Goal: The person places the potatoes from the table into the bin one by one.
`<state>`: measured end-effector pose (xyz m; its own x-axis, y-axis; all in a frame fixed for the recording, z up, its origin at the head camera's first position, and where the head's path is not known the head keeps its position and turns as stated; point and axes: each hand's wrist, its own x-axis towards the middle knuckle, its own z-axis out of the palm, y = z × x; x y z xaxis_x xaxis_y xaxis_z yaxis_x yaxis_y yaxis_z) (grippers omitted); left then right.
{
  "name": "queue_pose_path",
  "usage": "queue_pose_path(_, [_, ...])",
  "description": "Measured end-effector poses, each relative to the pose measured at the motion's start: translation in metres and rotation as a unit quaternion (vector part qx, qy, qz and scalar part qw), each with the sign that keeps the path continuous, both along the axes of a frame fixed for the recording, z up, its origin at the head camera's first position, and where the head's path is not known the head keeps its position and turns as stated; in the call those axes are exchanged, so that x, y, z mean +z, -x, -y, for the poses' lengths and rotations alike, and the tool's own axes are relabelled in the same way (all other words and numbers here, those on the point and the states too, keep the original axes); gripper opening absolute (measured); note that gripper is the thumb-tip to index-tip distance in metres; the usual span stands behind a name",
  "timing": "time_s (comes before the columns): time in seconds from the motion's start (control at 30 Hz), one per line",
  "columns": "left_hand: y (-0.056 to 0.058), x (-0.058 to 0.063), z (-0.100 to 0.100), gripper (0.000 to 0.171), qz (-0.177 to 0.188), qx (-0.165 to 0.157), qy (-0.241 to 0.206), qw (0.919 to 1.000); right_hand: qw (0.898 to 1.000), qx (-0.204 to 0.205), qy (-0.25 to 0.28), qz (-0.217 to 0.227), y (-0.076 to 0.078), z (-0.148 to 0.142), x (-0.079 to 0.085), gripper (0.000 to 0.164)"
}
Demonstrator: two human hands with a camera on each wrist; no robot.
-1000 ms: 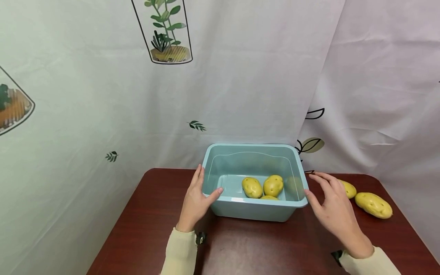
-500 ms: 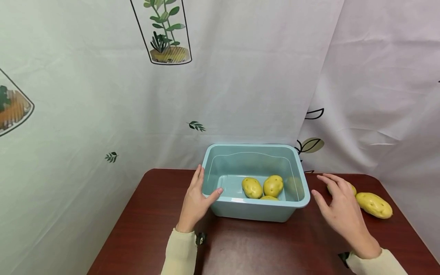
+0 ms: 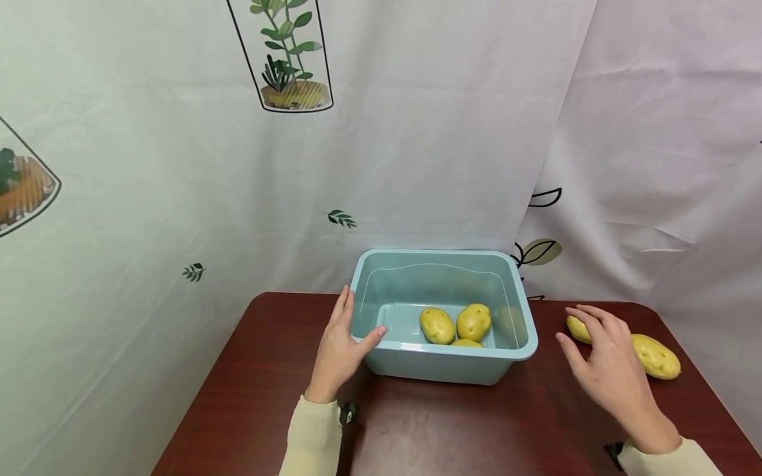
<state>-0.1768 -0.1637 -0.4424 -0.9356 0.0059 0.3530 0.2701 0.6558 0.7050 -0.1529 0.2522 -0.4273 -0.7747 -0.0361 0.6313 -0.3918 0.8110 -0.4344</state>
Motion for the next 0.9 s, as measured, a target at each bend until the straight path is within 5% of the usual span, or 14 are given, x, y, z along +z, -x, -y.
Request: queue_pose_path(0.9, [0.000,0.000,0.000,0.100,0.000,0.001,0.004,1.0000,1.000,-0.026,-0.015,0.002,-0.003,-0.033,-0.016,0.044])
